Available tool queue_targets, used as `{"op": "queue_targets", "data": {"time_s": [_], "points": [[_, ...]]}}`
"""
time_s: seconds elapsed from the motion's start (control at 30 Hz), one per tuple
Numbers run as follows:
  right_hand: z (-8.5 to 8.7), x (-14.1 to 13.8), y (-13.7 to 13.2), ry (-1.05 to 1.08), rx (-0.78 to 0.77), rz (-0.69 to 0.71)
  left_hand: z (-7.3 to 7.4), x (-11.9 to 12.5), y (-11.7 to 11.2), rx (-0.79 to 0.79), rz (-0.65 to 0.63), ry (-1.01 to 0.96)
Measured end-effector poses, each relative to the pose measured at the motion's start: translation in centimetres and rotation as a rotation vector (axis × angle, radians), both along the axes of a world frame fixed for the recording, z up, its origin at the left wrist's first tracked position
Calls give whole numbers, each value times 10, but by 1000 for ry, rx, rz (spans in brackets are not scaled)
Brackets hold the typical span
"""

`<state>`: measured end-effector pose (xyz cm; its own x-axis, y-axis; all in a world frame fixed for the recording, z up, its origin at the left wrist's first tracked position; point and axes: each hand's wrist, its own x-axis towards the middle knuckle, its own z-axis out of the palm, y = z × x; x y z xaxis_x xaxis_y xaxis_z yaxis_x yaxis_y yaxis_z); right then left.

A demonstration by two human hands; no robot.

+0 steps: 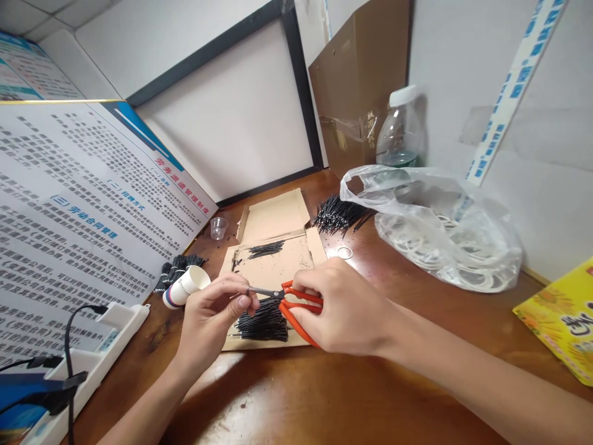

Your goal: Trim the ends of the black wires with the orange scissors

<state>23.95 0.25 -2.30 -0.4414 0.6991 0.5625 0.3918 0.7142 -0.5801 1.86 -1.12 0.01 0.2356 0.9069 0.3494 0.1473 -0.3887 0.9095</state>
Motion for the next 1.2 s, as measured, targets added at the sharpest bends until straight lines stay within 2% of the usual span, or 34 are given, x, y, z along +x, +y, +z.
{"op": "queue_targets", "data": {"time_s": [0.5, 0.9, 1.2], "points": [[0, -1, 0, -24, 38, -8, 0, -1, 0, -8, 28, 48], [0, -1, 1, 31, 67, -5, -1, -1, 1, -7, 3, 14], [-2, -1, 0, -13, 37, -1, -1, -2, 2, 3, -27, -16]]}}
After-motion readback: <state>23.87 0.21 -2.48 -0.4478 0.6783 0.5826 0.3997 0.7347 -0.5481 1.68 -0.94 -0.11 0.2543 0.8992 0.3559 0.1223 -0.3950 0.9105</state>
